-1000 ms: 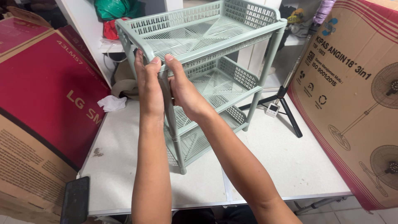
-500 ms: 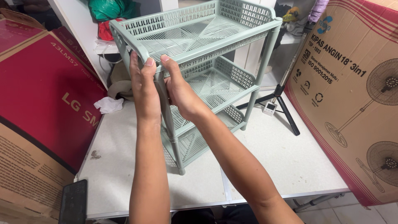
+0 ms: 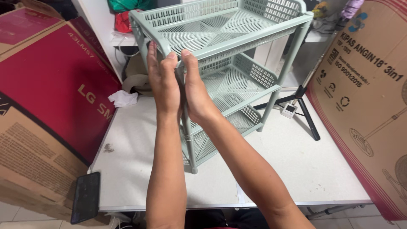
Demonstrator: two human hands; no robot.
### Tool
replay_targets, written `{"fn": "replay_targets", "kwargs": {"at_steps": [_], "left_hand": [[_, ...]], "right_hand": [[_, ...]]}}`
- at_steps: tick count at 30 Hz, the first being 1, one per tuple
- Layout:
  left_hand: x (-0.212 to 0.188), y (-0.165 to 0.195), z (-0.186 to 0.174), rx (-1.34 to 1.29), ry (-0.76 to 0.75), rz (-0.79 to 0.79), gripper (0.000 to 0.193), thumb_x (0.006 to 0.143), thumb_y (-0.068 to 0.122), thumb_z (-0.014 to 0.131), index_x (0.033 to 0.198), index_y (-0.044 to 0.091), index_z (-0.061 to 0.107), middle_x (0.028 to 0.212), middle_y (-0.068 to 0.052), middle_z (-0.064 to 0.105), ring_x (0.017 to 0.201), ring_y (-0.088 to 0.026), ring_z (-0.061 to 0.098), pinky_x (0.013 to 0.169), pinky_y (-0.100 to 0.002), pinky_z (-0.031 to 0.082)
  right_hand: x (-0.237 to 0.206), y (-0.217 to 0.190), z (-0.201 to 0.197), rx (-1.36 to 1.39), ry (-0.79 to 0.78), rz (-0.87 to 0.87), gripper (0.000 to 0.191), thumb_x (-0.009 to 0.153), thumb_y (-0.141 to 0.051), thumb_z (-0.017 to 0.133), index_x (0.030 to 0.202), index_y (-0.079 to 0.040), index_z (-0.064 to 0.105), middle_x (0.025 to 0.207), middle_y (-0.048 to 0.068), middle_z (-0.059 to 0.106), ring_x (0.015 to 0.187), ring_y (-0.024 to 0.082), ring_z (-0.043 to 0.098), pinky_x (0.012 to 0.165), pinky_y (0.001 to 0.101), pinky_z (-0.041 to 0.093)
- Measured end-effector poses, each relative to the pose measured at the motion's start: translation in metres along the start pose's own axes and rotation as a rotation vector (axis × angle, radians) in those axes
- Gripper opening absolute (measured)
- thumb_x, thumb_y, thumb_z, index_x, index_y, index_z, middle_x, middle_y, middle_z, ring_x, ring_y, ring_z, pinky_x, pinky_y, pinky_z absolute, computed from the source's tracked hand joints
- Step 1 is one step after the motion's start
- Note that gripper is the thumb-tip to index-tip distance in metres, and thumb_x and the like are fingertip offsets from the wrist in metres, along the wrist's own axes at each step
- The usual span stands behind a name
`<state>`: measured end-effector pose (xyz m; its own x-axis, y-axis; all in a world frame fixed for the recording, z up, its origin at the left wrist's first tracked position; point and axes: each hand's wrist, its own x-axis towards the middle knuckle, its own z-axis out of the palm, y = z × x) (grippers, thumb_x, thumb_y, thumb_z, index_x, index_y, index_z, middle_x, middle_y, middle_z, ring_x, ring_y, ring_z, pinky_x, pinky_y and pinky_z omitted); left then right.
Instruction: The person works with a light green plastic multi-tier storage rack on a white table. They press and adjust the assembled rack's shelves and posts, then pull the unit apart into trays and posts, and begin fitting the posts back into the tray openings to rebuild it.
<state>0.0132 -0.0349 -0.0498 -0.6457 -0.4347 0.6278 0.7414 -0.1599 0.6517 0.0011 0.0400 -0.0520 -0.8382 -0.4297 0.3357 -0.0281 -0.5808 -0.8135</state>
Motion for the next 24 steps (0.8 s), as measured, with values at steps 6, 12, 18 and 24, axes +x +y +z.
{"fn": "replay_targets", "kwargs": {"at_steps": [6,12,18,24], "left_hand": [[-0.002,0.006,0.000,-0.026,-0.023,-0.062,0.075,0.096,0.029,0.058,0.158,-0.005,0.032,0.135,-0.013,0.053,0.123,-0.019,0.052,0.110,-0.032,0.040],[0.000,0.003,0.000,-0.066,-0.026,-0.071,0.074,0.096,0.026,0.056,0.158,-0.005,0.029,0.133,-0.012,0.055,0.120,-0.018,0.053,0.109,-0.031,0.041],[0.002,-0.002,-0.003,-0.064,-0.029,-0.060,0.072,0.097,0.024,0.056,0.158,-0.005,0.030,0.130,-0.013,0.057,0.117,-0.018,0.054,0.107,-0.031,0.043],[0.000,-0.003,-0.001,-0.016,-0.021,-0.030,0.073,0.099,0.032,0.059,0.158,-0.005,0.034,0.141,-0.014,0.053,0.129,-0.020,0.051,0.114,-0.033,0.039]], "right_hand": [[-0.003,-0.008,-0.006,-0.063,-0.139,0.107,0.088,0.099,-0.069,0.038,0.130,0.010,0.059,0.119,0.021,0.068,0.105,0.022,0.063,0.095,0.0343,0.050],[0.003,-0.008,-0.016,-0.181,-0.072,0.119,0.084,0.099,-0.071,0.038,0.133,0.004,0.055,0.110,0.019,0.067,0.097,0.020,0.064,0.084,0.0328,0.052],[0.002,-0.010,-0.016,-0.223,-0.133,0.119,0.097,0.099,-0.074,0.035,0.131,0.015,0.058,0.106,0.021,0.063,0.093,0.021,0.058,0.081,0.0337,0.046],[-0.001,-0.017,-0.015,-0.228,-0.161,0.149,0.098,0.092,-0.076,0.033,0.126,0.012,0.061,0.110,0.016,0.071,0.099,0.018,0.064,0.089,0.0315,0.050]]}}
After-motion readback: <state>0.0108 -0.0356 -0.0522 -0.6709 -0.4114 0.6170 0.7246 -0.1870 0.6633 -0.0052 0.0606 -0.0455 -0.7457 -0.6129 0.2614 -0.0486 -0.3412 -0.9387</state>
